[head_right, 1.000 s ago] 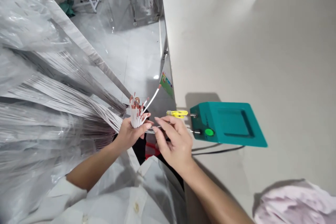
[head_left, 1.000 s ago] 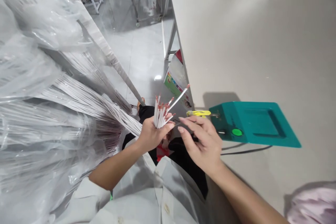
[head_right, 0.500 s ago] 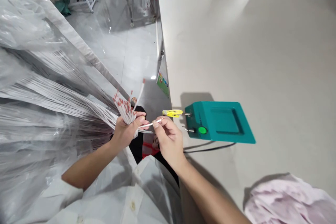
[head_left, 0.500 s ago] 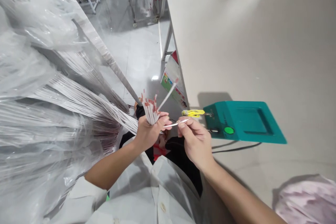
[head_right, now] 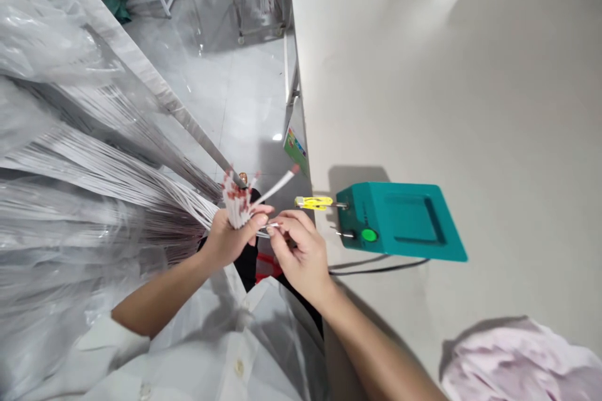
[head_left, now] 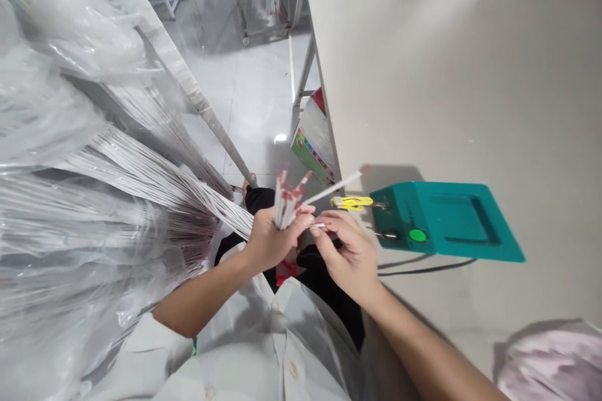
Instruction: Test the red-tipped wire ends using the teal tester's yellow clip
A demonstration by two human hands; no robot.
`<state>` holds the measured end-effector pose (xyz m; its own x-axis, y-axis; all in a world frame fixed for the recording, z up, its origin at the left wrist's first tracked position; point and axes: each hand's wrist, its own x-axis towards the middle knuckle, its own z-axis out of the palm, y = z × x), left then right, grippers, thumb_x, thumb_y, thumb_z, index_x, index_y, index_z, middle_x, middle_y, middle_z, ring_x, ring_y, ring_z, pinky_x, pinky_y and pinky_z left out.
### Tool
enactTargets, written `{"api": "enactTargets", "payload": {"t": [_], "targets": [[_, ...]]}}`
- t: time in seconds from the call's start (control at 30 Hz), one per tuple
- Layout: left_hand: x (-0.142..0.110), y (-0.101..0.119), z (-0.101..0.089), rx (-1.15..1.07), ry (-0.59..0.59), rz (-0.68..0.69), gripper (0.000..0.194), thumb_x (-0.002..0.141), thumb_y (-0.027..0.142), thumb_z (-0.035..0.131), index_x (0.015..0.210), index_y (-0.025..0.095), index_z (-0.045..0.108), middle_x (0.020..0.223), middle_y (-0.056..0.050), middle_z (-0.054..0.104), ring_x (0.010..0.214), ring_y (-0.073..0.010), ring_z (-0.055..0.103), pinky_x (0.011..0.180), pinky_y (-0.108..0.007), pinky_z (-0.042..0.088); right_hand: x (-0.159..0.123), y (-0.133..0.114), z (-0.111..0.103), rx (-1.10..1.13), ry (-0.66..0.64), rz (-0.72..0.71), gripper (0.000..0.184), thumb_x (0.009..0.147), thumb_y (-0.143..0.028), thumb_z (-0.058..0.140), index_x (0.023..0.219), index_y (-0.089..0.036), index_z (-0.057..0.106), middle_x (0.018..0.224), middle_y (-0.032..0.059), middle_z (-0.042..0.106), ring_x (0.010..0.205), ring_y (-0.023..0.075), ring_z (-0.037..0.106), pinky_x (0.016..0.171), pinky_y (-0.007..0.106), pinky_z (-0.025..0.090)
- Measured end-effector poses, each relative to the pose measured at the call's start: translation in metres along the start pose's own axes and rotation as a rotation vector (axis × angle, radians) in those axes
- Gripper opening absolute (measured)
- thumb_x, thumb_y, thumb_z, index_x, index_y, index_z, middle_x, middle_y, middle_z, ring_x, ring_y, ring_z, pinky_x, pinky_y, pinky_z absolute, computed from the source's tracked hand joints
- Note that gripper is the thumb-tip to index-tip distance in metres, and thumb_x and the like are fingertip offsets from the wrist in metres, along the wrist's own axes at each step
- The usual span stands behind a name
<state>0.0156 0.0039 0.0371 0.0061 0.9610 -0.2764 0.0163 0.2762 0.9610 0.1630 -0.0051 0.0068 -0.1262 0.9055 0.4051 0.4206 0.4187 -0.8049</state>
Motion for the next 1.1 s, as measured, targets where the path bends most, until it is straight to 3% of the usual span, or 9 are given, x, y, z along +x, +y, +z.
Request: {"api": "enactTargets", "payload": {"t": [0.1,0.2,0.43,0.5,0.6,0.8,0.87,0.97,1.1], "targets": [[-0.003,-0.008,0.002,0.118,-0.064,0.061,0.026,0.075,0.036,0.062,0.084,0.014,0.071,0.064,-0.002,0.065,0.059,-0.0125,0.056,0.056,-0.022,0.043,0.000,-0.001,-0.001,0.003,0.009,-0.048,0.011,0.081,-0.016,0.057,0.088,-0.023,0.063,0.088,0.0063,0.062,0.079,0.0167,0.061,0.068,0.032,0.051],[-0.001,-0.016,0.000,0.182,-0.058,0.111,0.025,0.076,0.037,0.060,0.076,0.014,0.069,0.071,-0.004,0.067,0.070,-0.0164,0.060,0.064,-0.024,0.045,-0.001,0.001,-0.003,0.044,0.012,0.012,0.012,0.080,-0.018,0.059,0.089,-0.023,0.065,0.090,0.0070,0.063,0.082,0.0179,0.061,0.071,0.034,0.053],[0.004,-0.013,-0.010,0.264,-0.178,0.092,0.024,0.077,0.036,0.058,0.066,0.015,0.064,0.061,-0.003,0.063,0.060,-0.0149,0.057,0.060,-0.024,0.044,0.005,0.008,-0.010,0.137,-0.066,0.132,0.007,0.078,-0.023,0.063,0.082,-0.023,0.068,0.082,0.0045,0.066,0.075,0.0177,0.063,0.068,0.034,0.054],[0.005,-0.010,-0.013,0.250,-0.256,0.075,0.022,0.077,0.033,0.057,0.065,0.016,0.063,0.060,-0.001,0.061,0.058,-0.0131,0.055,0.057,-0.022,0.042,0.011,0.007,-0.015,0.090,-0.147,0.065,0.007,0.077,-0.021,0.062,0.081,-0.024,0.068,0.078,0.0033,0.068,0.075,0.0183,0.064,0.068,0.034,0.054],[0.007,-0.005,-0.017,0.223,-0.373,-0.016,0.017,0.073,0.028,0.059,0.061,0.015,0.060,0.057,0.000,0.058,0.055,-0.0108,0.051,0.053,-0.020,0.039,0.018,0.004,-0.025,-0.056,-0.266,-0.176,0.013,0.078,-0.017,0.061,0.085,-0.025,0.068,0.080,0.0024,0.070,0.078,0.0182,0.066,0.071,0.033,0.054],[0.009,-0.001,-0.018,0.128,-0.395,-0.258,0.023,0.070,0.028,0.059,0.052,0.014,0.053,0.049,0.002,0.050,0.040,-0.0052,0.038,0.039,-0.018,0.029,0.017,0.000,-0.036,-0.650,-0.215,-0.737,0.023,0.076,-0.013,0.064,0.095,-0.024,0.068,0.087,0.0015,0.072,0.064,0.0148,0.062,0.060,0.030,0.049],[0.009,-0.004,-0.015,0.087,-0.363,-0.289,0.024,0.070,0.029,0.059,0.052,0.014,0.053,0.048,0.002,0.049,0.037,-0.0044,0.036,0.037,-0.018,0.028,0.016,0.000,-0.036,-0.684,-0.240,-0.775,0.027,0.078,-0.012,0.062,0.100,-0.026,0.066,0.089,0.0001,0.072,0.063,0.0139,0.060,0.057,0.030,0.046],[0.009,-0.009,-0.011,0.055,-0.295,-0.332,0.020,0.068,0.026,0.060,0.053,0.015,0.052,0.046,0.002,0.049,0.035,-0.0042,0.036,0.035,-0.018,0.026,0.016,0.003,-0.034,-0.618,-0.340,-0.656,0.030,0.082,-0.010,0.056,0.104,-0.029,0.065,0.092,-0.0002,0.072,0.064,0.0134,0.060,0.053,0.030,0.043],[0.008,-0.010,-0.007,0.003,-0.231,-0.321,0.022,0.070,0.025,0.059,0.052,0.015,0.050,0.042,0.004,0.044,0.034,-0.0043,0.035,0.035,-0.018,0.024,0.019,0.007,-0.030,-0.584,-0.333,-0.637,0.022,0.081,-0.010,0.058,0.091,-0.027,0.069,0.085,0.0001,0.073,0.056,0.0120,0.058,0.048,0.030,0.041]]}}
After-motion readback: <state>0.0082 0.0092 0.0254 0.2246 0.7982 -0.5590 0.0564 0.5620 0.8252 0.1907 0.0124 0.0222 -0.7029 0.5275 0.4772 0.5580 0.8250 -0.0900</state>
